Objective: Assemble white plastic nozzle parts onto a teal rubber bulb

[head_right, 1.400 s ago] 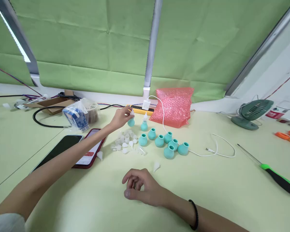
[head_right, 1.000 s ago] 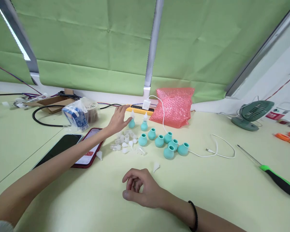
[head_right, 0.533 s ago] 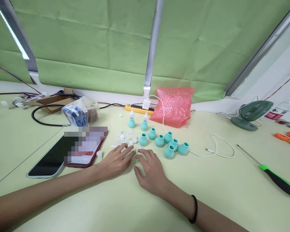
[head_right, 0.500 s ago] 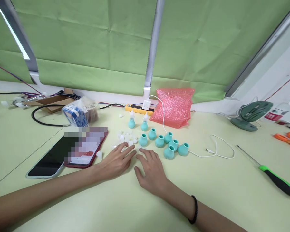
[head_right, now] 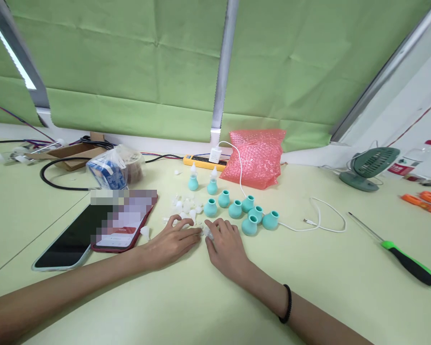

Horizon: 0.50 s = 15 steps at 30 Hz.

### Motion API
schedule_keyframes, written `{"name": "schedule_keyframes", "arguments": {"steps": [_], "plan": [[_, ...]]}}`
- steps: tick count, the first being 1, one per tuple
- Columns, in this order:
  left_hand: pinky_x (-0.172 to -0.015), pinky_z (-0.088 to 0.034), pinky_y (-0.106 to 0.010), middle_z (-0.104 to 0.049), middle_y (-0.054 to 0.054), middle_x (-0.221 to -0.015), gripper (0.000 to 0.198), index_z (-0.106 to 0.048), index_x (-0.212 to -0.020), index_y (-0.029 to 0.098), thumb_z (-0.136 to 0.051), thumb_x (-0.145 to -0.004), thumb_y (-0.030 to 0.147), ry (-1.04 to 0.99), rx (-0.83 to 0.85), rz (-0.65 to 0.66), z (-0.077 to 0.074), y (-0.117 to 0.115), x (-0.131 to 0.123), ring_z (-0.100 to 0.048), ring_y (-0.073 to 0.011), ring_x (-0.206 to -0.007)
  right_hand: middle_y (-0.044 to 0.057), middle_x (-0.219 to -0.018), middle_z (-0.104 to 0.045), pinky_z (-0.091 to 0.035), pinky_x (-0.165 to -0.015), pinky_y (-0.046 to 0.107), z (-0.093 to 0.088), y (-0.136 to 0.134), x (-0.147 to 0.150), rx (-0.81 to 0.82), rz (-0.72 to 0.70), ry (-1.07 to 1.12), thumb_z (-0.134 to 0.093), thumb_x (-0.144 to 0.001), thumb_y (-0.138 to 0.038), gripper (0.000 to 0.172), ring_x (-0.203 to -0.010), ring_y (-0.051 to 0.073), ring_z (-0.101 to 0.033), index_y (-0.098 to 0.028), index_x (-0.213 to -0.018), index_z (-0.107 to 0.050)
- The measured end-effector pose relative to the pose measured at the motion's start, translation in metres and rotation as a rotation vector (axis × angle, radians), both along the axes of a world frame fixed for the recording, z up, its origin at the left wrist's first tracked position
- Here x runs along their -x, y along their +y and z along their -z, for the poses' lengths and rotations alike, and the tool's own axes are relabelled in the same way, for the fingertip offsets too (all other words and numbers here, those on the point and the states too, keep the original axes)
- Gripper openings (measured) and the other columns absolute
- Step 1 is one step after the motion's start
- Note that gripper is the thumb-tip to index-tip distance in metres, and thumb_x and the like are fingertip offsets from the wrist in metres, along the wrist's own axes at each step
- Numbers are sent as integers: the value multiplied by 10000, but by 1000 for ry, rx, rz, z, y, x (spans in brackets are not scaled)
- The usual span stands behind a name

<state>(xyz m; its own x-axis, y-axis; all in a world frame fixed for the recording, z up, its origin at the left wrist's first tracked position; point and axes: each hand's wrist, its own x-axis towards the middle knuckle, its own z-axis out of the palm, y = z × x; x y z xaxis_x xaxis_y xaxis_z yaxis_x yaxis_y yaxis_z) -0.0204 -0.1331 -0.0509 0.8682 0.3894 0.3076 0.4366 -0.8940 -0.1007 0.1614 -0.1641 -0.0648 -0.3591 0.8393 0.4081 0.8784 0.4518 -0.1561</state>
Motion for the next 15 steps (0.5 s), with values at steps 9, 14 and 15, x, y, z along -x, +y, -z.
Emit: {"name": "schedule_keyframes", "arguments": {"steps": [9, 14, 15], "plan": [[-745, -304, -337, -538, -66, -982, 215, -504, -998, 161, -329, -873, 170, -81, 93, -75, -1, -1, -1, -401, -206, -905, 41, -759, -589, -394, -640, 314, 1, -1, 2, 11, 15, 240, -453, -788, -210, 107, -690, 180, -541, -163, -877, -491], [-712, -282, -339, -536, -64, -1014, 221, -490, -1028, 180, -345, -863, 154, -50, 69, -60, -3, -2, -1, -415, -205, -896, 45, -836, -575, -389, -651, 302, -2, -3, 3, 25, 6, 372, -456, -779, -191, 119, -740, 178, -522, -181, -891, -495], [-701, -277, -335, -542, -63, -994, 218, -493, -1024, 185, -356, -859, 150, -48, 64, -58, -3, -2, -1, -421, -201, -886, 47, -843, -569, -392, -655, 299, -2, -3, 3, 25, -2, 404, -450, -782, -187, 122, -750, 177, -517, -183, -895, -495]]}}
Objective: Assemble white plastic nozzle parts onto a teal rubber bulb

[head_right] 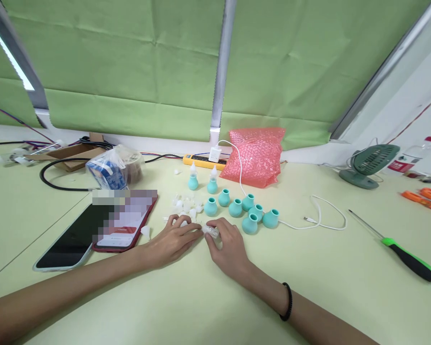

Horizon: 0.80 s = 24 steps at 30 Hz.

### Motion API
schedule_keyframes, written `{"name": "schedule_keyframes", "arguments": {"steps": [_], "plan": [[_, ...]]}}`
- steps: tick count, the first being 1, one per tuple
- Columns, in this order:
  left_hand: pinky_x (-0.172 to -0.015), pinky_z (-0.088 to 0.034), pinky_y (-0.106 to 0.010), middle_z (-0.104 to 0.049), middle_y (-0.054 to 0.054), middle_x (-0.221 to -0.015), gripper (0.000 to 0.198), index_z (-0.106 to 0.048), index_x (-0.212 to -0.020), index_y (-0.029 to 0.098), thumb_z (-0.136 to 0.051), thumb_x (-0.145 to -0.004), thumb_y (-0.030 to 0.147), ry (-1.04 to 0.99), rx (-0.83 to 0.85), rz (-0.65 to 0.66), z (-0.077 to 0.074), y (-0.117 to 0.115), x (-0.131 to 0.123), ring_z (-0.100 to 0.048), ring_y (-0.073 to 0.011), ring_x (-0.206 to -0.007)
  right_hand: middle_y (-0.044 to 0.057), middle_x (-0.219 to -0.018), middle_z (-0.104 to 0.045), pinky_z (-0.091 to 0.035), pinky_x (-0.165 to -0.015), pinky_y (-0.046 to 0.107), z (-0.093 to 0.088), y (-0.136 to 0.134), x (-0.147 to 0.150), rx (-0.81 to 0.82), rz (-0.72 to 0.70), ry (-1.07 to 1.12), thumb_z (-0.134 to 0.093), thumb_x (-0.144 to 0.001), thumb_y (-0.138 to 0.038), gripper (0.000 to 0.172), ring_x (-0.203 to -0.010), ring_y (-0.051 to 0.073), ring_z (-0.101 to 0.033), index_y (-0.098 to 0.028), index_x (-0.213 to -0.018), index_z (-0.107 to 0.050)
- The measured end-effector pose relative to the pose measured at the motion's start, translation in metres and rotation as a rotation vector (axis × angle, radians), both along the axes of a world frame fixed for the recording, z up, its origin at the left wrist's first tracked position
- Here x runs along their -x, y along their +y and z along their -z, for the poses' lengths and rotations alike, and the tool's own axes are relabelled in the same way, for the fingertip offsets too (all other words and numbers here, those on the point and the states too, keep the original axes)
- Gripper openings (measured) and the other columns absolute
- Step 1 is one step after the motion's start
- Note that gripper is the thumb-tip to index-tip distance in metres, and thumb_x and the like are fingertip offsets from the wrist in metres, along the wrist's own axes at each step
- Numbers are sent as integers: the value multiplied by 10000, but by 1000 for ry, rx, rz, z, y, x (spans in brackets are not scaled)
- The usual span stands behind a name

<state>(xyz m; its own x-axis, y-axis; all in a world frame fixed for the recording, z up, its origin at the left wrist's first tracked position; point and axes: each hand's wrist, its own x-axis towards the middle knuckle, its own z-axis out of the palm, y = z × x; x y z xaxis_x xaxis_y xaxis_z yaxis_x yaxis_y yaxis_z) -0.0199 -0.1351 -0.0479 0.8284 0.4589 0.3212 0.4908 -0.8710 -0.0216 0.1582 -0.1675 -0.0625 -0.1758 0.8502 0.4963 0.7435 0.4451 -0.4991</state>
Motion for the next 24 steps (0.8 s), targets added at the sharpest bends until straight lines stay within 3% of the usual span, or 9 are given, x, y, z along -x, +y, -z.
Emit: {"name": "schedule_keyframes", "arguments": {"steps": [5, 11, 14, 18, 24], "plan": [[-667, -244, -314, -582, -36, -879, 160, -543, -899, 193, -388, -861, 178, -74, 25, -11, 3, 3, 1, -427, -188, -872, 38, -814, -547, -404, -642, 284, -2, -1, 0, 8, 33, 144, -456, -783, -215, 132, -703, 156, -498, -185, -908, -482], [-689, -253, -307, -604, 3, -720, 107, -559, -793, 170, -460, -821, 140, -188, 187, -2, 6, 8, 2, -426, -165, -827, 15, -702, -549, -404, -602, 282, -2, -3, 1, -9, 20, 156, -522, -743, -260, 117, -596, 137, -474, -184, -828, -495], [-683, -290, -293, -590, -18, -776, 105, -565, -880, 180, -489, -808, 185, -208, 236, -27, 6, 9, 2, -409, -178, -846, 11, -663, -537, -407, -583, 280, -2, -4, 2, -32, 16, 149, -533, -735, -267, 125, -570, 134, -469, -182, -821, -504], [-679, -318, -305, -510, -60, -899, 169, -579, -944, 216, -496, -803, 258, -204, 178, -101, 6, 6, 1, -376, -201, -856, -7, -630, -490, -408, -568, 267, -2, -4, 2, -23, 58, 185, -518, -741, -270, 137, -560, 127, -472, -184, -844, -489], [-647, -290, -311, -486, -52, -878, 153, -617, -807, 225, -476, -817, 280, -156, 131, -115, 6, 5, 0, -371, -205, -841, -5, -666, -491, -394, -558, 262, -1, -3, 1, -16, 45, 218, -525, -733, -265, 125, -548, 118, -449, -195, -798, -445]]}}
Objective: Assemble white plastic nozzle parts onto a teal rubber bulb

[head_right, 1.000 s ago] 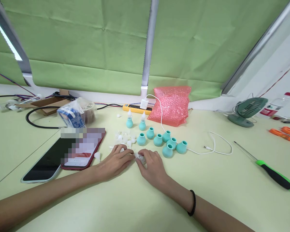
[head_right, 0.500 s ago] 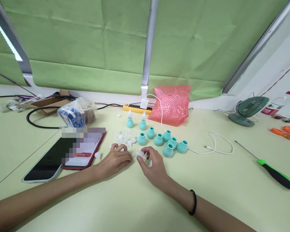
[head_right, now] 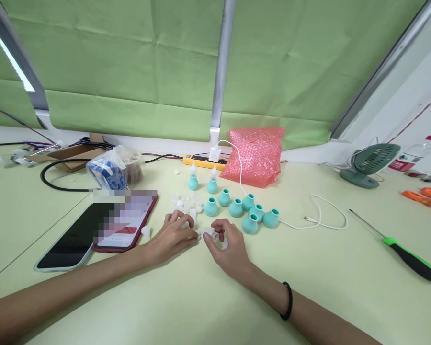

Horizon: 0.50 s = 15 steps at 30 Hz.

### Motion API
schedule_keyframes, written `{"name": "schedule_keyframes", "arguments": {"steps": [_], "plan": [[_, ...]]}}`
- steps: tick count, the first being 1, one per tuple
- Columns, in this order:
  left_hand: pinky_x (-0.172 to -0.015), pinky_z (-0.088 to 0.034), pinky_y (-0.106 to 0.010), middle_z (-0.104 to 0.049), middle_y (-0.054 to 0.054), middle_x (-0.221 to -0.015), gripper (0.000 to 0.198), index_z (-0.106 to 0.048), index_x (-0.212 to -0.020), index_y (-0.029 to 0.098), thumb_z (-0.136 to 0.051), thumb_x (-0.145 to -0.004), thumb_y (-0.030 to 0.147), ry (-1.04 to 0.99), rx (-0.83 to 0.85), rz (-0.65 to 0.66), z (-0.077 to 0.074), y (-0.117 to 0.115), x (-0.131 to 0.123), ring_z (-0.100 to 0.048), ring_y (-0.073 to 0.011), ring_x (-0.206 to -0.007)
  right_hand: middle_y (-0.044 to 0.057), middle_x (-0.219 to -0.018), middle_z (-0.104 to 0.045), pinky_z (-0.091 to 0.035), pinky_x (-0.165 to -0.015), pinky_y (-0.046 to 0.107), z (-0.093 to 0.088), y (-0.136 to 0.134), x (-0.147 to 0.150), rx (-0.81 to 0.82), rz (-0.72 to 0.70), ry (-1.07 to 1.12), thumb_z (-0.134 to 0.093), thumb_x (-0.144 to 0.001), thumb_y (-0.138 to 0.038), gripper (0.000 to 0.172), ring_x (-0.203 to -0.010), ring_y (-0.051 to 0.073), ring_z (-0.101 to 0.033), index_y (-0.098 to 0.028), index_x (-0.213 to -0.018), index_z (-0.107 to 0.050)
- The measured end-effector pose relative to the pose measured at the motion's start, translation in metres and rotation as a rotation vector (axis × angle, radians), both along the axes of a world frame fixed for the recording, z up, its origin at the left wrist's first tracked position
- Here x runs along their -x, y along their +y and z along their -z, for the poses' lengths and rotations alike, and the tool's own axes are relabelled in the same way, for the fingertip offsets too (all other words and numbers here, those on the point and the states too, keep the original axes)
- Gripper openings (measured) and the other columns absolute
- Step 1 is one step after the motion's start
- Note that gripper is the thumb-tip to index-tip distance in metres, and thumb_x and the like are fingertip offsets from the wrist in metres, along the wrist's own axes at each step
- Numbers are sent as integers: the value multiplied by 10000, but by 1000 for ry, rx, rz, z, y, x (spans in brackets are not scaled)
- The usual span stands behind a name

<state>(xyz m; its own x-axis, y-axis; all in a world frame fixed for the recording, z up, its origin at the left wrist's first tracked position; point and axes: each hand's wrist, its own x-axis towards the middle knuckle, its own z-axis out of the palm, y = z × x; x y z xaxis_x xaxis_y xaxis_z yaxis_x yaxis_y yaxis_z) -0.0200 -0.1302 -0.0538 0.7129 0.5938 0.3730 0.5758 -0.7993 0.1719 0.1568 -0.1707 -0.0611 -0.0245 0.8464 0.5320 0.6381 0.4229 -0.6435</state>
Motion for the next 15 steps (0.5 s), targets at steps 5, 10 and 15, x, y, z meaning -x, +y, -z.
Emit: {"name": "schedule_keyframes", "arguments": {"steps": [5, 10, 15], "plan": [[-646, -278, -314, -497, -53, -903, 152, -575, -907, 223, -482, -813, 297, 41, -2, -6, -3, -2, -1, -376, -205, -837, -1, -677, -504, -384, -575, 270, -1, 0, 0, -2, -18, -5, -532, -726, -253, 120, -566, 124, -449, -190, -794, -455], [-638, -263, -311, -512, -50, -878, 124, -585, -862, 227, -470, -821, 246, 26, 5, 22, 0, -1, -1, -377, -204, -842, -2, -694, -519, -381, -584, 272, -2, 0, 0, 14, -29, -3, -527, -725, -235, 103, -568, 124, -453, -191, -795, -466], [-651, -257, -319, -532, -49, -848, 126, -589, -769, 176, -483, -811, 231, -27, 3, 4, 2, 1, -1, -387, -208, -867, 1, -695, -527, -381, -588, 269, -2, 0, 0, 5, -59, 6, -526, -731, -229, 78, -581, 126, -461, -190, -785, -485]]}}
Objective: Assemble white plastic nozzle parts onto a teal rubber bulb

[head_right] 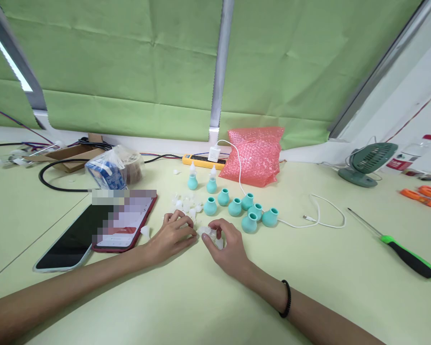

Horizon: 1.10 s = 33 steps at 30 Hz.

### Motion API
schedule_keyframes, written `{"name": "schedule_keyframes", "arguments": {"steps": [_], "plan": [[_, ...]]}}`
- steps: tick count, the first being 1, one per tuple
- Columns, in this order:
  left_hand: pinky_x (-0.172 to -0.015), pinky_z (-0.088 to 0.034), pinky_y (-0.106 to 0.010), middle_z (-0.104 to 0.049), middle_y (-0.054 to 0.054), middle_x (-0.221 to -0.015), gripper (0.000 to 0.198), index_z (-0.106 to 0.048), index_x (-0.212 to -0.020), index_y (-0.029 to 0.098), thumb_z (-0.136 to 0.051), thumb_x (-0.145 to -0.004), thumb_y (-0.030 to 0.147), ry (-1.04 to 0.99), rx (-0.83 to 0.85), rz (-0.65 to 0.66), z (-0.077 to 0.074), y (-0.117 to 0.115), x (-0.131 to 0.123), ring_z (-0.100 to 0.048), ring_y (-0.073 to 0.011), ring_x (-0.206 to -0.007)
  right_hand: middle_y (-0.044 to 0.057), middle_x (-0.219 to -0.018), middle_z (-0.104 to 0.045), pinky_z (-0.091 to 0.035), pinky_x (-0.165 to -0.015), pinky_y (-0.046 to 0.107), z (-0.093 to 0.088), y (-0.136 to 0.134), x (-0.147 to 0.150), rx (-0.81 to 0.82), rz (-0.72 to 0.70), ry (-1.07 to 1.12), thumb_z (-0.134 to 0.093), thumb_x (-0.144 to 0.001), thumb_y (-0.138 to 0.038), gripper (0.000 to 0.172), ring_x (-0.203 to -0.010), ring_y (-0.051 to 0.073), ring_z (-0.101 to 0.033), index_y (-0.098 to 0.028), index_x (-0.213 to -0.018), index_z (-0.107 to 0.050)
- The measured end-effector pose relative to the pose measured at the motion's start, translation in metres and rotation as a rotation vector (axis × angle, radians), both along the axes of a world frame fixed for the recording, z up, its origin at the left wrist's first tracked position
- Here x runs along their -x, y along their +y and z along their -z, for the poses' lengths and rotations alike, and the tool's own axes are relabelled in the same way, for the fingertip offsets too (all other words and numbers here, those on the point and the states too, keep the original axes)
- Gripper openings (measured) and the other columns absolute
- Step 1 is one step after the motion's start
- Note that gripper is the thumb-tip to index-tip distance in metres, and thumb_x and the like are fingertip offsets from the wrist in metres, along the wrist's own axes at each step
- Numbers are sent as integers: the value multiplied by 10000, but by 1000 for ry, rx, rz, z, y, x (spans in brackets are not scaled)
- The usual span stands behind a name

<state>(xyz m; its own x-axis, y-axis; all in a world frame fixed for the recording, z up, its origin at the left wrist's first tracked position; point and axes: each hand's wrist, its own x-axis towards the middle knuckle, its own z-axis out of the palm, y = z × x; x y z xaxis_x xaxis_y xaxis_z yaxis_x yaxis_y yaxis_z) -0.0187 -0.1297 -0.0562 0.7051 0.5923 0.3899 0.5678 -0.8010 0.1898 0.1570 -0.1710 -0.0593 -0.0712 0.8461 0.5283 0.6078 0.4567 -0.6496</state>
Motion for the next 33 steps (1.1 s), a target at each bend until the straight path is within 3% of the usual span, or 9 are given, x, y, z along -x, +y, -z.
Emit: {"name": "schedule_keyframes", "arguments": {"steps": [12, 15, 19, 22, 25, 33], "plan": [[-645, -259, -328, -518, -53, -848, 158, -618, -776, 190, -481, -812, 259, 5, 10, -29, -2, -1, -1, -395, -214, -855, 0, -646, -537, -401, -583, 284, 1, 1, 0, -103, -24, -37, -555, -704, -206, 73, -578, 137, -484, -188, -759, -512], [-650, -261, -341, -536, -43, -832, 124, -625, -741, 192, -520, -784, 242, -105, -3, -64, -2, 0, 1, -416, -210, -846, 2, -635, -536, -410, -569, 283, 1, 0, 0, -147, -47, -38, -571, -690, -200, 88, -570, 138, -491, -187, -763, -522], [-661, -305, -341, -562, -33, -752, 83, -634, -715, 180, -570, -744, 225, -412, 43, -132, -5, 0, 1, -449, -185, -793, 11, -641, -556, -418, -542, 271, 1, 0, 1, -183, -149, -56, -581, -683, -192, 99, -580, 140, -505, -188, -771, -537], [-646, -367, -314, -566, -40, -707, 65, -643, -724, 162, -588, -724, 196, -576, 106, -17, -7, -4, -1, -452, -165, -741, 12, -625, -553, -418, -525, 267, 2, -1, 0, -218, -196, -78, -594, -682, -206, 129, -557, 135, -498, -183, -796, -539], [-626, -402, -297, -575, -47, -700, 60, -653, -732, 159, -605, -705, 184, -614, 147, 121, -7, -8, -4, -444, -159, -721, 8, -629, -546, -424, -519, 256, 5, 0, -1, -221, -203, -81, -602, -676, -208, 192, -544, 125, -496, -179, -850, -527], [-608, -421, -315, -582, -58, -649, 78, -649, -748, 132, -611, -686, 159, -612, 166, 228, -7, -10, -4, -445, -157, -672, 7, -657, -564, -429, -536, 248, 8, 0, -2, -227, -210, -115, -585, -682, -194, 209, -550, 120, -507, -186, -877, -511]]}}
